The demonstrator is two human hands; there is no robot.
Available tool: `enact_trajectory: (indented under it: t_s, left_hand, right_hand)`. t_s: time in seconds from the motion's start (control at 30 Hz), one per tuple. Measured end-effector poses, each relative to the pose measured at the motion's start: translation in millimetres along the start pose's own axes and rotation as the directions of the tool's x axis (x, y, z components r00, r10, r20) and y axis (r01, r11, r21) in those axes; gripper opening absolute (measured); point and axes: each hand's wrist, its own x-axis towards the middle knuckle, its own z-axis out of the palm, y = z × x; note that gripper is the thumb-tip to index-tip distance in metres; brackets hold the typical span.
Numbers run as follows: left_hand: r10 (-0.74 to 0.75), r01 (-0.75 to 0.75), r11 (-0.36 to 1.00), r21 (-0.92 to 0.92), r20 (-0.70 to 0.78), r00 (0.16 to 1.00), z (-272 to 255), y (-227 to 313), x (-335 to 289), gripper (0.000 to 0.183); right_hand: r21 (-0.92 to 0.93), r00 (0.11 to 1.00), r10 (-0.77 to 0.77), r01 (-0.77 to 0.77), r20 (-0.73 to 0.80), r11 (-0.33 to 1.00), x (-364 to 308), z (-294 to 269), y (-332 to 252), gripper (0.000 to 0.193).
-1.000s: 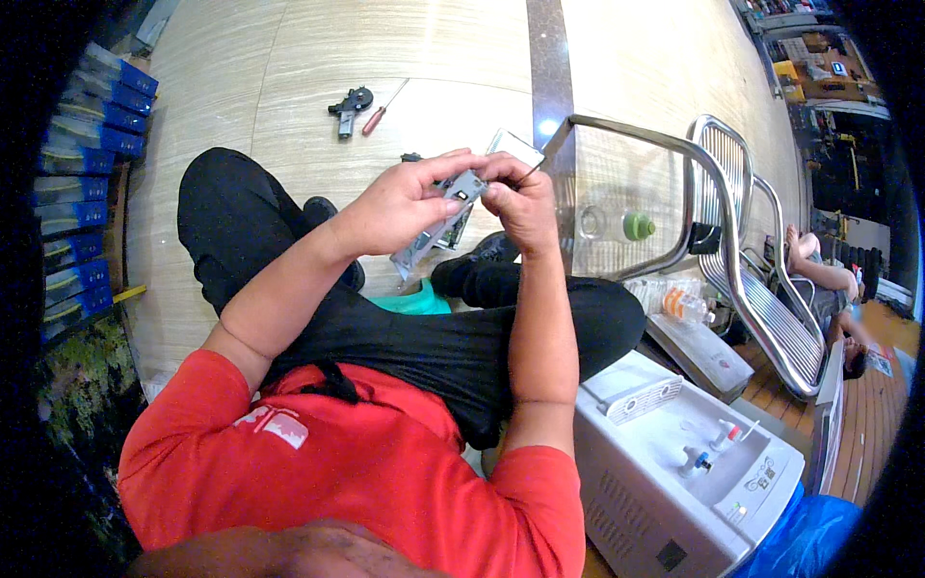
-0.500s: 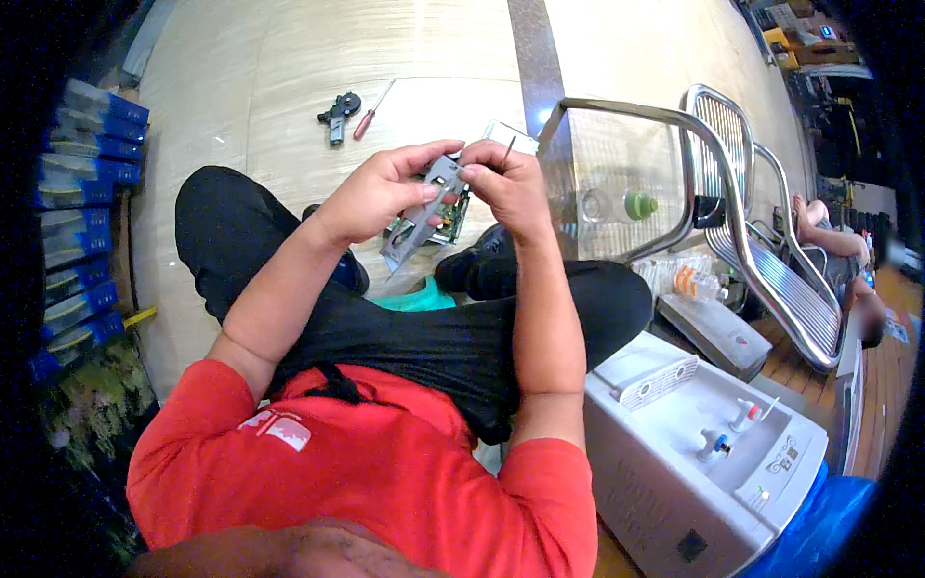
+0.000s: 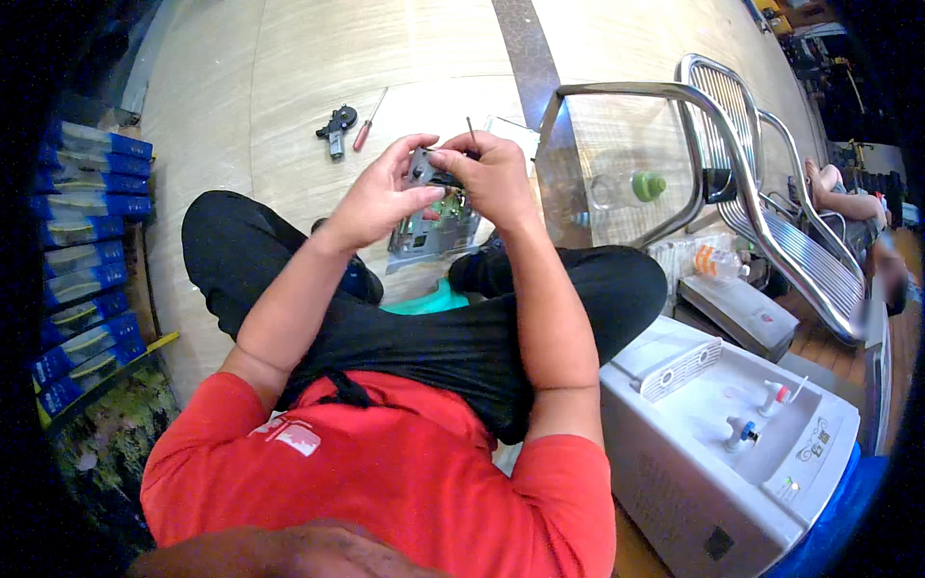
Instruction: The person disassembles a car audio head unit by removing the top metal cover and internal mechanical components by hand and using a screwdriver.
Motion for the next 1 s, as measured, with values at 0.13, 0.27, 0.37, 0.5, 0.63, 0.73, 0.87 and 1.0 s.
enact_trajectory:
  t_s: [0.13,0.27,0.37,0.5,0.63,0.73,0.87,1.0]
  left_hand:
    - [0.001,-0.004,0.998,-0.058,-0.045,0.999,1,-2,6,0.058]
    - [0.112,-0.122,0.969,-0.217,-0.057,0.992,-22,16,9,0.051]
    - [0.221,-0.218,0.928,-0.303,-0.025,0.975,-37,22,9,0.052]
    - [0.332,-0.278,0.866,-0.416,0.061,0.941,-43,18,12,0.054]
    - [0.375,-0.289,0.825,-0.486,0.088,0.923,-52,10,10,0.051]
    - [0.359,-0.293,0.841,-0.456,0.064,0.931,-51,9,13,0.048]
    - [0.389,-0.341,0.857,-0.386,0.052,0.92,-48,6,18,0.046]
    - [0.386,-0.295,0.827,-0.478,0.104,0.916,-55,-5,20,0.048]
  right_hand:
    - [-0.148,0.987,-0.14,0.127,-0.081,0.981,-2,-4,-14,0.013]
    - [-0.116,0.925,-0.105,0.067,-0.365,0.991,4,-49,-19,0.023]
    - [-0.302,0.971,-0.182,0.129,-0.153,0.944,-4,-63,-26,0.04]
    - [-0.218,0.986,-0.164,0.155,-0.028,0.964,-13,-51,-29,0.05]
    - [-0.065,0.982,-0.185,0.183,-0.024,0.981,-14,-43,-29,0.043]
    - [-0.045,0.97,-0.24,0.239,-0.023,0.97,-18,-36,-28,0.035]
    - [-0.136,0.939,-0.339,0.329,-0.059,0.934,-23,-33,-36,0.031]
    - [-0.248,0.893,-0.445,0.418,-0.063,0.874,-26,-28,-39,0.025]
